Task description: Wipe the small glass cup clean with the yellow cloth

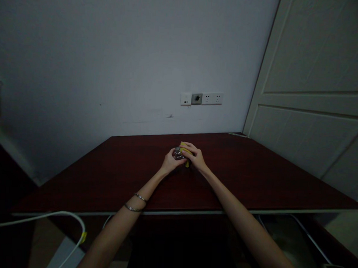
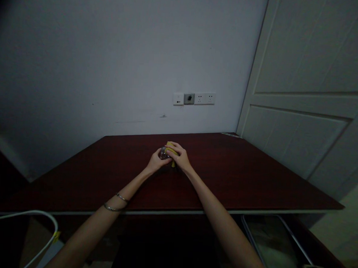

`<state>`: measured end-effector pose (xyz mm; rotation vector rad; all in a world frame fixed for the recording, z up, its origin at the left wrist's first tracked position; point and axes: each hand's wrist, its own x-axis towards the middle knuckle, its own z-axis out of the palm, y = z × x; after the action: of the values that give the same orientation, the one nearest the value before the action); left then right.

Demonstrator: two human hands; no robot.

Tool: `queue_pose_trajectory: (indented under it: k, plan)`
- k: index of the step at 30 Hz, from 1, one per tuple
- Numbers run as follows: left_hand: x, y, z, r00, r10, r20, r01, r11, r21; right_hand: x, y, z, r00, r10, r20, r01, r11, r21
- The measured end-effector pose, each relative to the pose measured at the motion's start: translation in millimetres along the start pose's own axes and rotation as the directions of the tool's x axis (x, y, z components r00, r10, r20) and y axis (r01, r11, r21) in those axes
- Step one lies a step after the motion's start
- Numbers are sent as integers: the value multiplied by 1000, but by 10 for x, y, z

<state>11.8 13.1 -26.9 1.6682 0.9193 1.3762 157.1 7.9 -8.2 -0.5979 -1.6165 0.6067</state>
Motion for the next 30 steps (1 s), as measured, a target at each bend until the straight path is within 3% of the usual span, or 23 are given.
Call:
queue_pose_trajectory:
  k: [4,9,12,16,18,25,30]
  plan:
    - [5,-13,-21,999,34,-4,-33,997,66,7,7,19,999,27,-34,-28,1000,-3]
    - [-13,13,-19,999,27,36,-31,993,110,47,102,9,960,245,-135,-226,964,139]
    - [-8,7,-26,998,-57,-11,58,991,118,40,76,6,983,160,-96,-153,985,74]
    - [5,-3,-48,990,-135,-32,138,987,81,20,14,12,999,25,41,-24,1000,-12]
    - [1,11,-53,992,-120,-26,122,988,93,22,18,13,998,25,57,-24,1000,-14]
    - [-52,84,-44,999,-28,22,24,983,183,72,104,-34,979,190,-75,-186,981,59]
    - [-14,23,-61,1000,-15,8,13,967,255,28,49,-27,998,54,16,-54,998,-27]
